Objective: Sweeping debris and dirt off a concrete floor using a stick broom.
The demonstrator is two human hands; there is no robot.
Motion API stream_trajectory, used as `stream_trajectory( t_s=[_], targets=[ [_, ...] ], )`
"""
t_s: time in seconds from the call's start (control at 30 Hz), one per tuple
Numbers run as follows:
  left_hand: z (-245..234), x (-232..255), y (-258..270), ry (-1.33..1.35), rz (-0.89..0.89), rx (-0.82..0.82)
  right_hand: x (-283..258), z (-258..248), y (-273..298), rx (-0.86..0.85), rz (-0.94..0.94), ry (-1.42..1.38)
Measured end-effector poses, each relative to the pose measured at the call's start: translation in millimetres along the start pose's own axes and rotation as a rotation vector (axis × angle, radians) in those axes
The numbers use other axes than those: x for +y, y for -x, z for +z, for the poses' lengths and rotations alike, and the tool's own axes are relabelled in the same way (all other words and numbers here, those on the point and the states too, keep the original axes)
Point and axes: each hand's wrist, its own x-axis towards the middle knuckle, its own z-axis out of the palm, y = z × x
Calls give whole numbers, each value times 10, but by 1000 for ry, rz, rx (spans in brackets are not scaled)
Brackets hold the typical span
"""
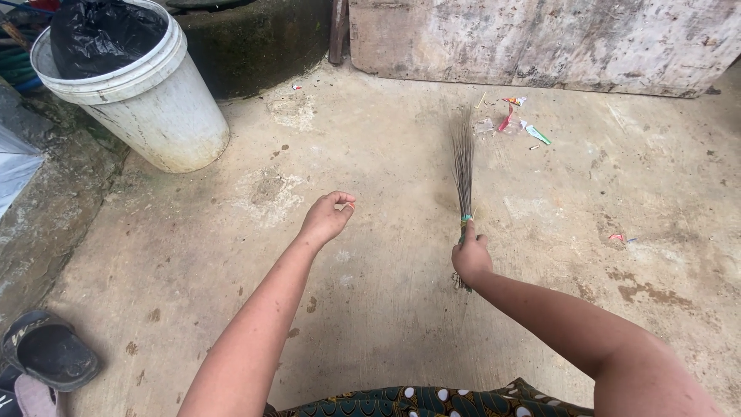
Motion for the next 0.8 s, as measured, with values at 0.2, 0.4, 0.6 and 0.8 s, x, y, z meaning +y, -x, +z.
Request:
stream_trajectory(
  t_s=[0.2,0.4,0.6,0.8],
  targets=[
    [41,-22,-32,2,-1,-8,-301,-91,353,-76,-172,55],
    [150,17,-88,21,24,-13,-117,265,76,-207,-230,150],
    [179,44,-87,7,26,-24,94,192,-414,-161,-90,131],
    [192,-11,-106,-1,23,-34,309,212,-586,-59,10,79]
  ],
)
